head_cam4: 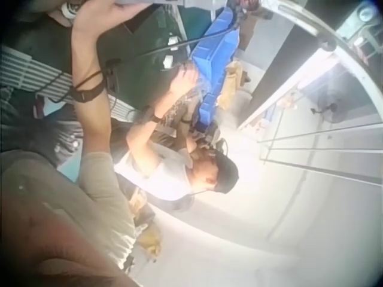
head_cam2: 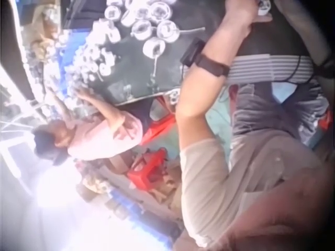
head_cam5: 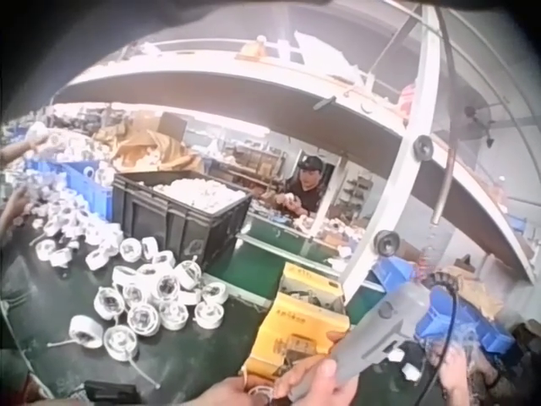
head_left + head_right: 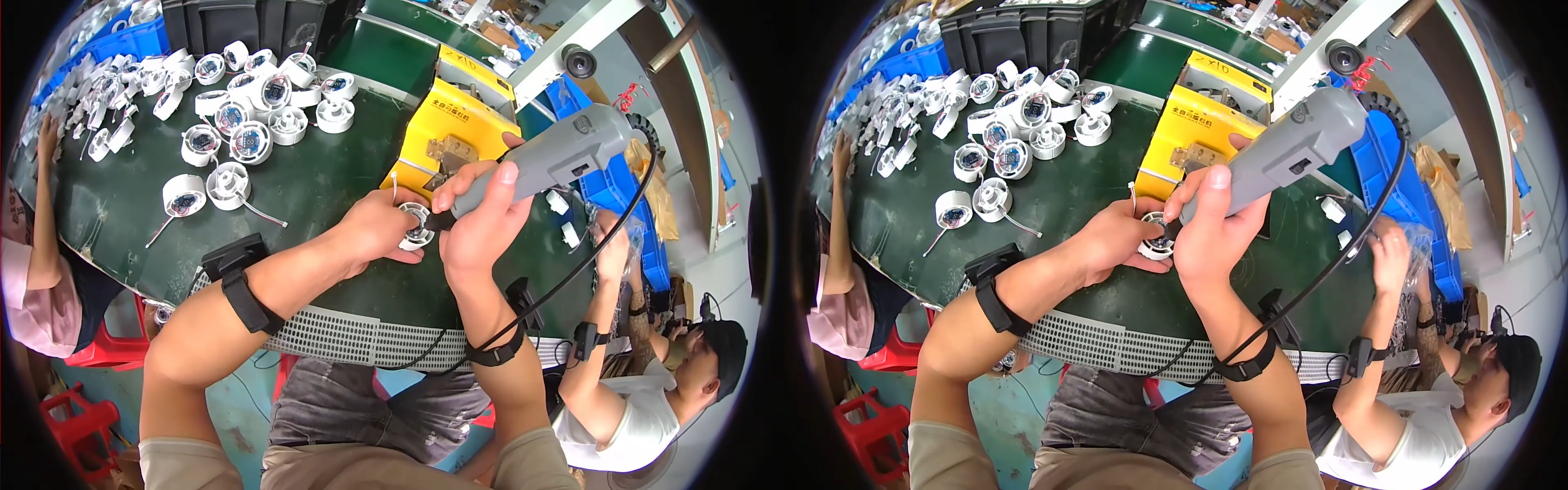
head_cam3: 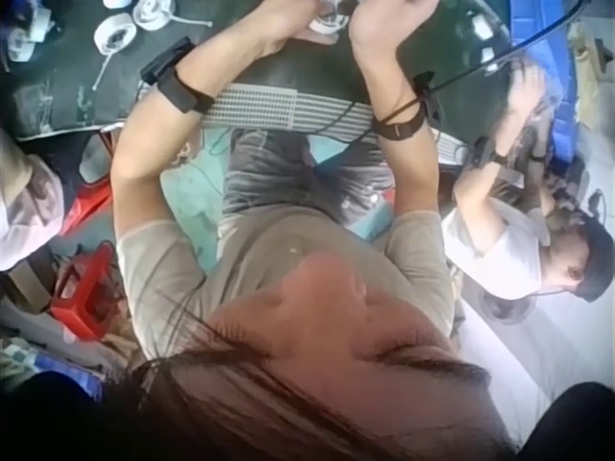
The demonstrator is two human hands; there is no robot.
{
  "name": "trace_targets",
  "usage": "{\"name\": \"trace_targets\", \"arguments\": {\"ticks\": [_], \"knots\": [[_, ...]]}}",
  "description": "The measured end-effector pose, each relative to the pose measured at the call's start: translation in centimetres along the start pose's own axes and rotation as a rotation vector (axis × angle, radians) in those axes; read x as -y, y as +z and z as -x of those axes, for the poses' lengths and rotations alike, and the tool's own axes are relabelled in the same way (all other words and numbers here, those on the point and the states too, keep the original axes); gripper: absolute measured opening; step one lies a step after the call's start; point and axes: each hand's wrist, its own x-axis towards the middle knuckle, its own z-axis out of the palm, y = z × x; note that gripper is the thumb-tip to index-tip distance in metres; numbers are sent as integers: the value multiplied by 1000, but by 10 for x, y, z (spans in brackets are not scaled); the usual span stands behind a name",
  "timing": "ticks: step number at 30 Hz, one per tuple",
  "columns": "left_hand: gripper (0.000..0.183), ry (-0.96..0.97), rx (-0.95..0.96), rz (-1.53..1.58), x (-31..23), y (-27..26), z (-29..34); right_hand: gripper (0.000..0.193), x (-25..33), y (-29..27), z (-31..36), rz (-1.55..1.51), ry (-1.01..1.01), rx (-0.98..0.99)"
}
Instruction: The person picks up a camera housing and a circuit board, threads the wires through the housing, and secures them using an electric screwdriver. They then place the assembled unit on the table and repeat the process with another set of components.
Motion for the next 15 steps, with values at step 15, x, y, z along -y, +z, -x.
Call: {"name": "trace_targets", "arguments": {"ticks": [15], "knots": [[28,68,32,-54,5,0,-6,48,-10,-8,8,-15,-89,149]]}}
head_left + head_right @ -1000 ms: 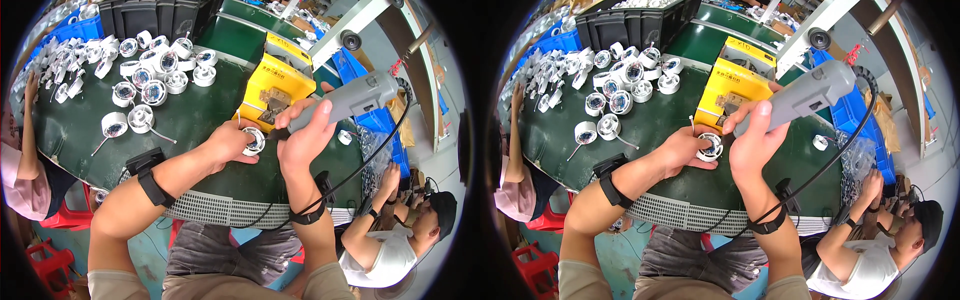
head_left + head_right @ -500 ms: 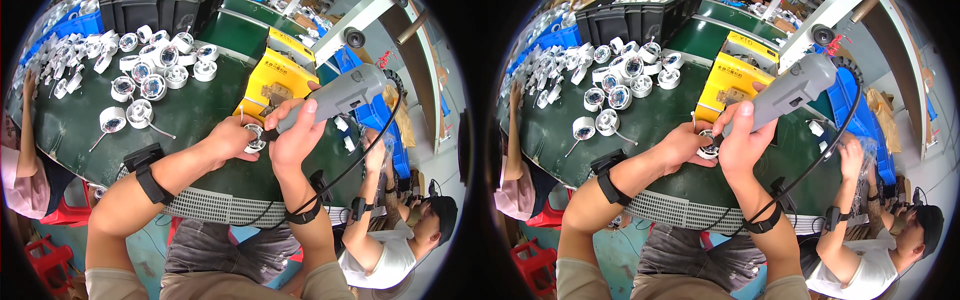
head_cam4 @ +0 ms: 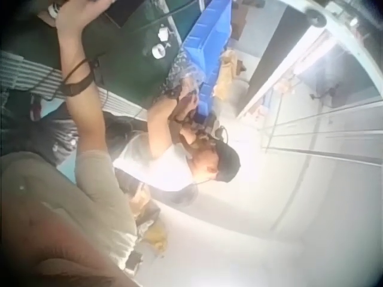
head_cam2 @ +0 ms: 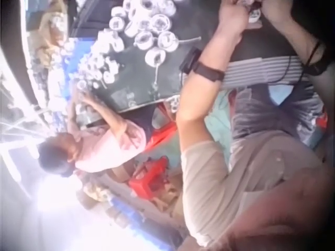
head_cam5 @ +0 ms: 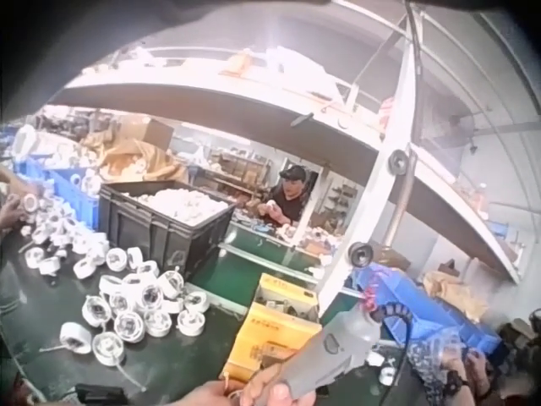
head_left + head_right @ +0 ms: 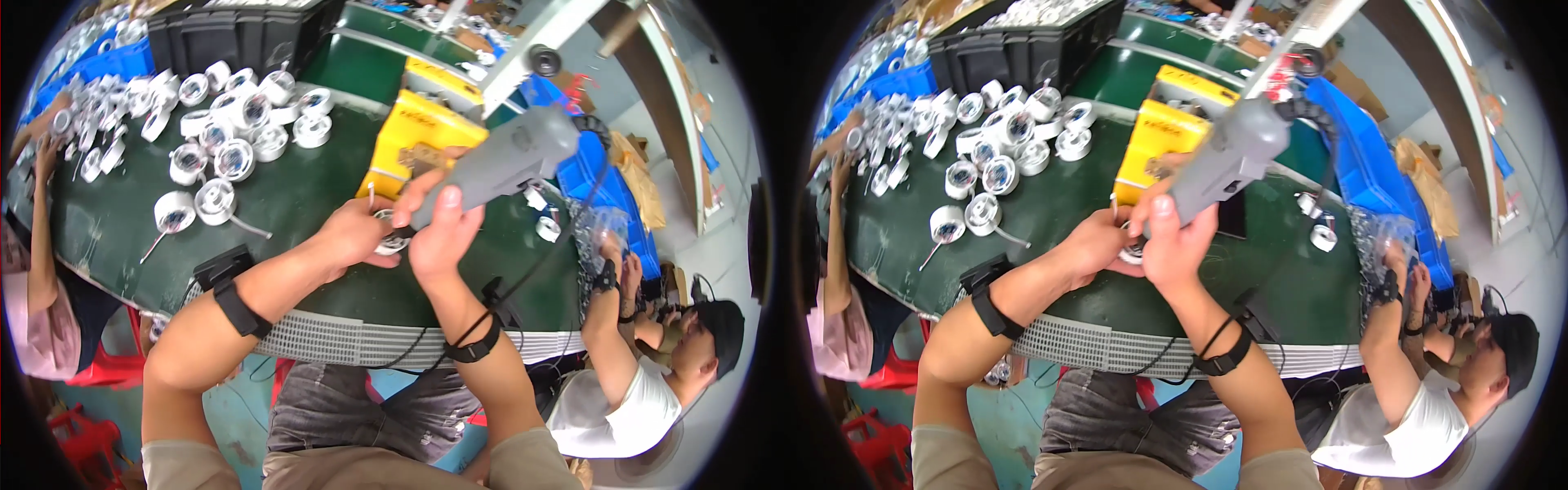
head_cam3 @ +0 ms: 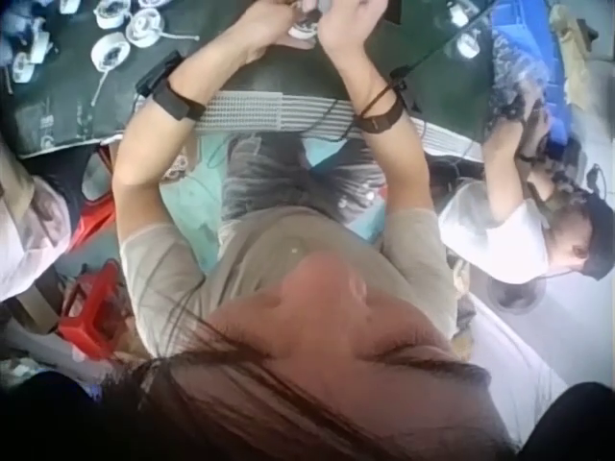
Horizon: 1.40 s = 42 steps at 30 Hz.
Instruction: The person picks up a camera housing and a circuit board, threads the wires through the housing, and secures them using an electric screwdriver. They then place the assembled unit on the table and repeat the process with another set of components.
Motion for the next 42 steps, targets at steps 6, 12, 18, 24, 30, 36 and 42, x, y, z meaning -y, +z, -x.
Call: {"name": "trace_targets", "arguments": {"ticks": [6,12,18,24,30,36,42], "knots": [[33,269,-246,-1128,-46,-50,31,58,4,-47,-2,64,-40,86],[68,593,-1294,-1213,-72,-109,64,45,0,-215,-46,1550,98,-243],[27,562,-826,-953,-81,-70,67,43,-11,-273,-33,2139,277,36],[34,203,392,-906,-58,-28,58,29,43,-155,5,1459,-230,88],[47,364,480,-197,4,17,21,30,69,-61,52,1036,-304,322],[42,376,441,-28,-8,2,23,37,40,-84,38,-101,552,94],[48,325,463,-58,-17,0,28,32,29,-99,39,-185,753,328]]}}
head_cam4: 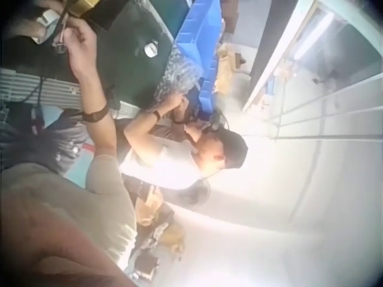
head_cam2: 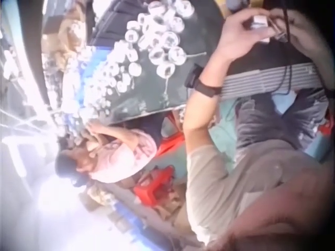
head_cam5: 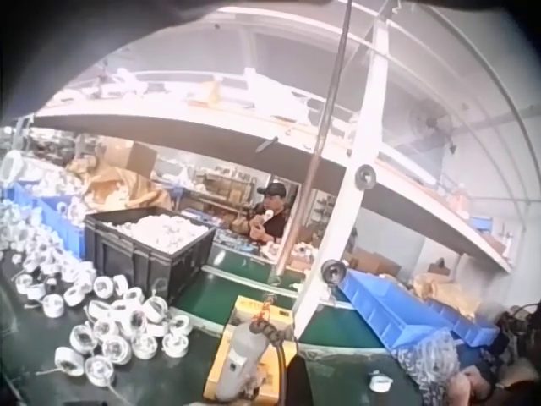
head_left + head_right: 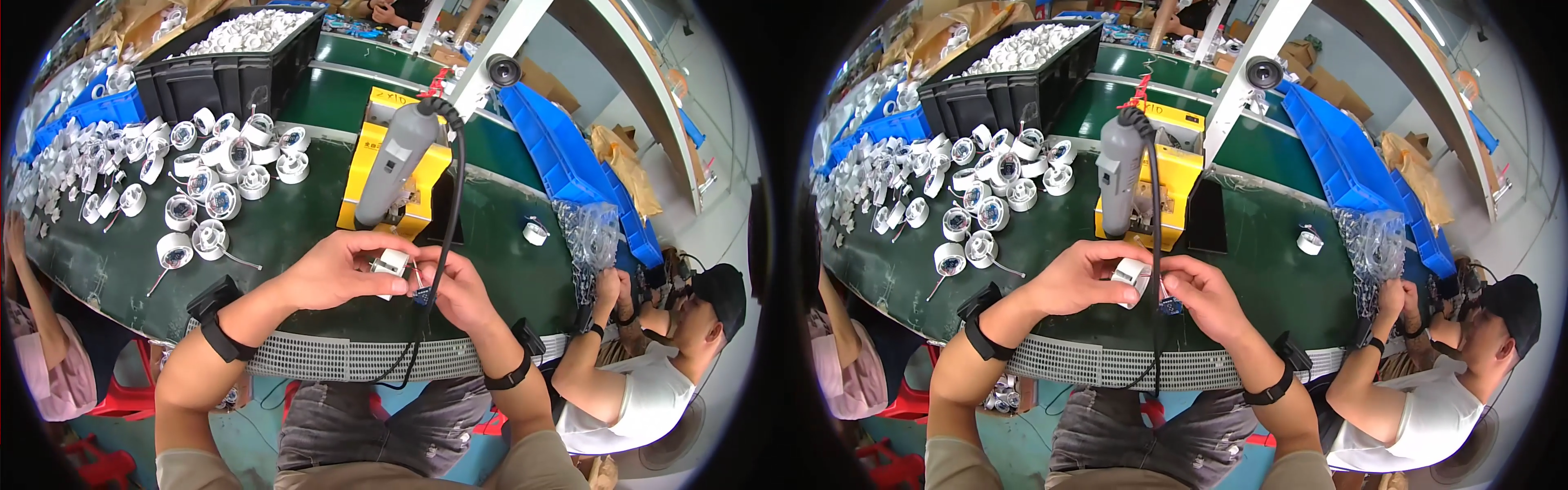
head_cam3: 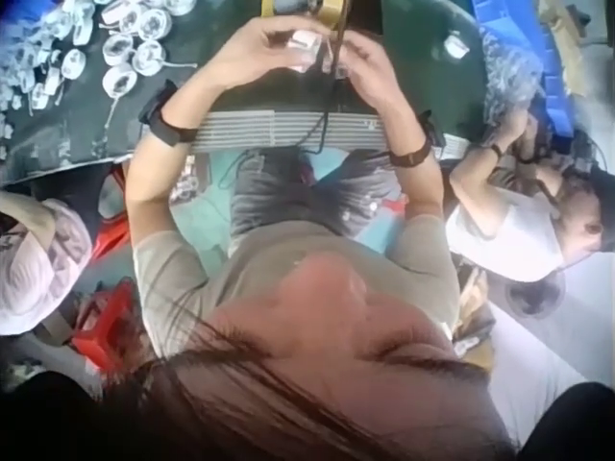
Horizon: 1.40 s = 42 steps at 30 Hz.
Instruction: The person picks up a camera housing and a circuit board, threads the wires through the housing, and secures them using an electric screwdriver. They then place the assembled unit on the table and repeat the process with another set of components.
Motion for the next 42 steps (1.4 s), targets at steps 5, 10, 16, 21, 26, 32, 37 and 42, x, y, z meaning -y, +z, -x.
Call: {"name": "trace_targets", "arguments": {"ticks": [5,10,16,21,26,32,37,42], "knots": [[36,82,-13,-96,9,1,-2,15,-6,0,1,-173,-103,-38],[51,-89,-141,45,11,8,-7,11,-3,7,6,317,-360,-77],[53,-237,-253,237,15,9,-8,8,-1,14,6,528,-431,-17],[54,-157,-219,66,27,11,-10,9,-1,24,9,359,-176,-163],[46,-53,-229,93,34,18,-11,14,10,36,10,400,-119,-335],[42,76,-379,181,33,22,-11,19,8,24,10,1118,-706,-350],[38,136,-292,8,37,19,-7,13,6,27,14,393,-303,-326],[36,124,-192,64,37,21,-8,20,-2,23,7,80,-284,-328]]}}
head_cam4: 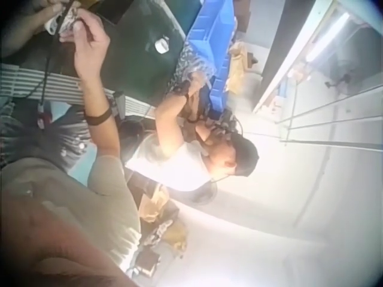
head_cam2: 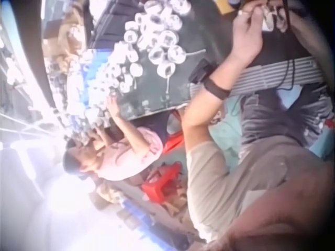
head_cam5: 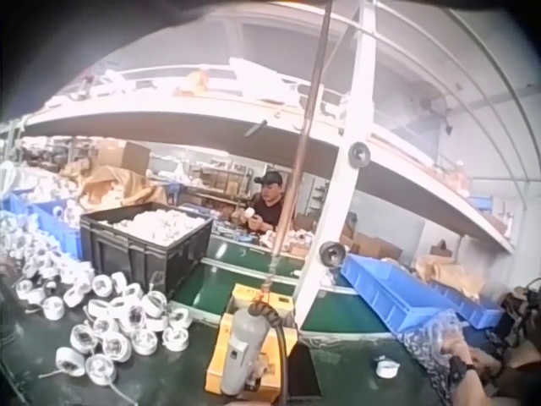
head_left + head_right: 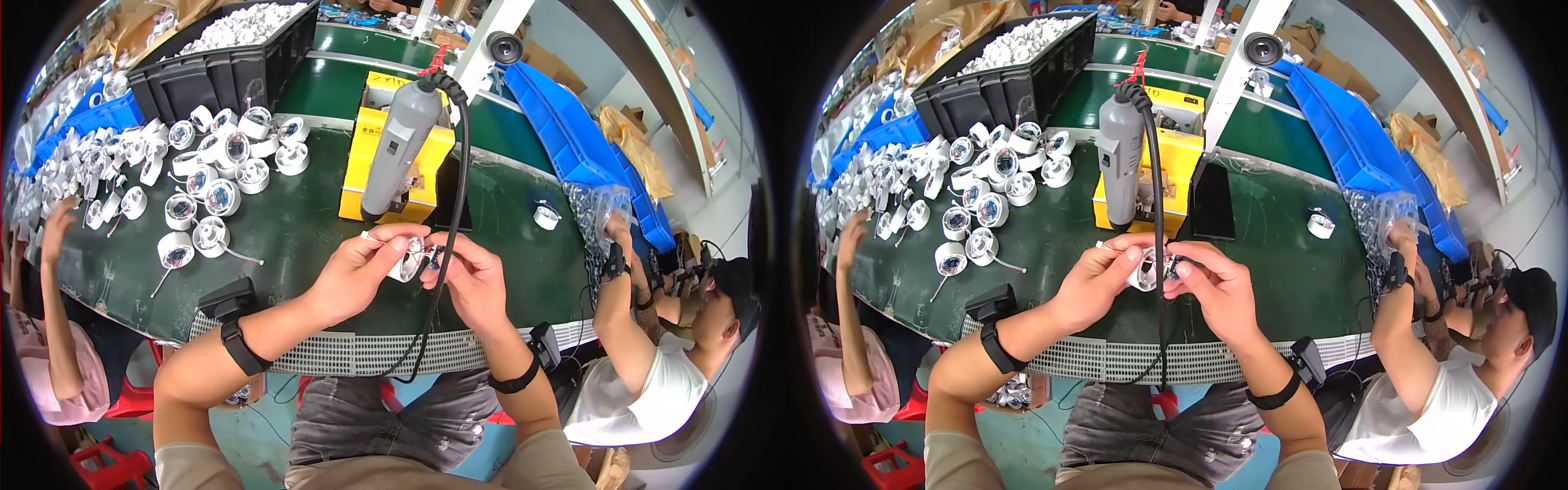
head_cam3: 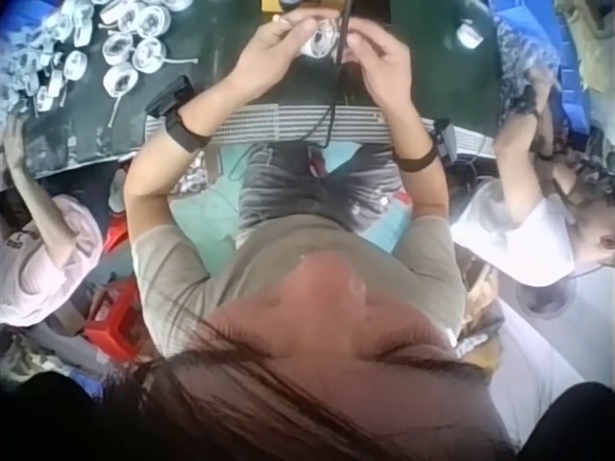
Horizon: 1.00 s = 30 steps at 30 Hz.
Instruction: The person picks up a camera housing and a circuit board, threads the wires through the housing, and secures them using an electric screwdriver. They then place the assembled unit on the table and repeat the process with another set of components.
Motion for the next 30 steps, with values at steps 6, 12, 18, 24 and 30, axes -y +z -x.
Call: {"name": "trace_targets", "arguments": {"ticks": [6,12,18,24,30], "knots": [[42,56,69,66,7,3,0,20,1,11,8,14,93,-14],[43,11,99,145,3,7,1,18,-4,8,7,359,-237,-109],[48,25,100,293,2,13,6,25,-8,19,0,448,-415,-208],[54,14,73,-148,1,9,2,20,-1,15,-5,294,-132,-97],[35,-244,-199,-6,-2,-1,-5,53,7,40,-53,682,-543,-262]]}}
